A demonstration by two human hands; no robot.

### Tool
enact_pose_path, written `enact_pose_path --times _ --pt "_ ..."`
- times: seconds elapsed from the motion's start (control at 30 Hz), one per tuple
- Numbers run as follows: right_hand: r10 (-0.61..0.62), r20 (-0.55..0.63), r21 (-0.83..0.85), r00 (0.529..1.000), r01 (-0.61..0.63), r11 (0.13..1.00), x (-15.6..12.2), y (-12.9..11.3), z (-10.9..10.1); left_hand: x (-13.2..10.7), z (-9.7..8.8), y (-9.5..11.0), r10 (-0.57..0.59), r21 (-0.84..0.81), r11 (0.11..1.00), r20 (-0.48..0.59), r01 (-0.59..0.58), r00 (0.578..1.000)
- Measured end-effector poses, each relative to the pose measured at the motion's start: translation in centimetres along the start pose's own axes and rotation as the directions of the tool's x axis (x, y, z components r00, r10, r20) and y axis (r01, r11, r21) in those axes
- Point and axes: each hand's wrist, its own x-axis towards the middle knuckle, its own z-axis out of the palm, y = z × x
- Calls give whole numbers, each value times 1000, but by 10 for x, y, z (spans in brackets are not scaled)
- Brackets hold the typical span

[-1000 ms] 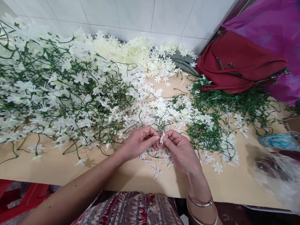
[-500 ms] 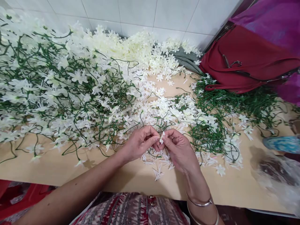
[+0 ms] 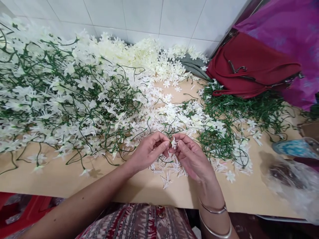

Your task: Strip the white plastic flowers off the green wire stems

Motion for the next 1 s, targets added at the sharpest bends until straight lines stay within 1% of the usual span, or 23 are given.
enact_pose_path --times 0.13,0.3,0.53,0.67,0.73,0.8,0.83,0.9,0.93,0.97,1.0 --pt "3 -32 -10 999 -4 1000 2 3 0 -1 0 2 29 98 995 5 -29 1000" --pt "-13 -28 -11 1000 13 1000 4 8 0 -1 0 2 45 170 984 4 -45 999" --pt "-20 -27 -35 999 19 999 6 9 3 0 -3 -1 69 181 981 29 -74 997" --pt "-30 -28 -50 999 28 998 5 7 4 0 -1 1 101 180 978 18 -102 995" --pt "-79 -55 -79 995 74 994 3 3 3 -1 0 5 135 195 972 0 -132 991" --pt "-189 -107 -129 976 175 976 -1 -5 -2 -4 1 9 178 236 958 -30 -166 984" --pt "-260 -137 -165 956 237 957 -3 -9 -5 -5 1 11 199 250 951 -50 -180 979" --pt "-396 -203 -274 896 336 901 -8 -18 -15 -8 0 13 237 250 946 -100 -207 966" --pt "-445 -218 -349 869 356 867 -10 -21 -20 -9 -1 14 252 240 946 -121 -218 960" --pt "-474 -216 -423 854 356 833 -13 -24 -25 -9 -2 14 261 227 947 -131 -227 956" --pt "-488 -206 -497 848 339 799 -14 -26 -30 -9 -3 13 263 214 949 -133 -231 956"
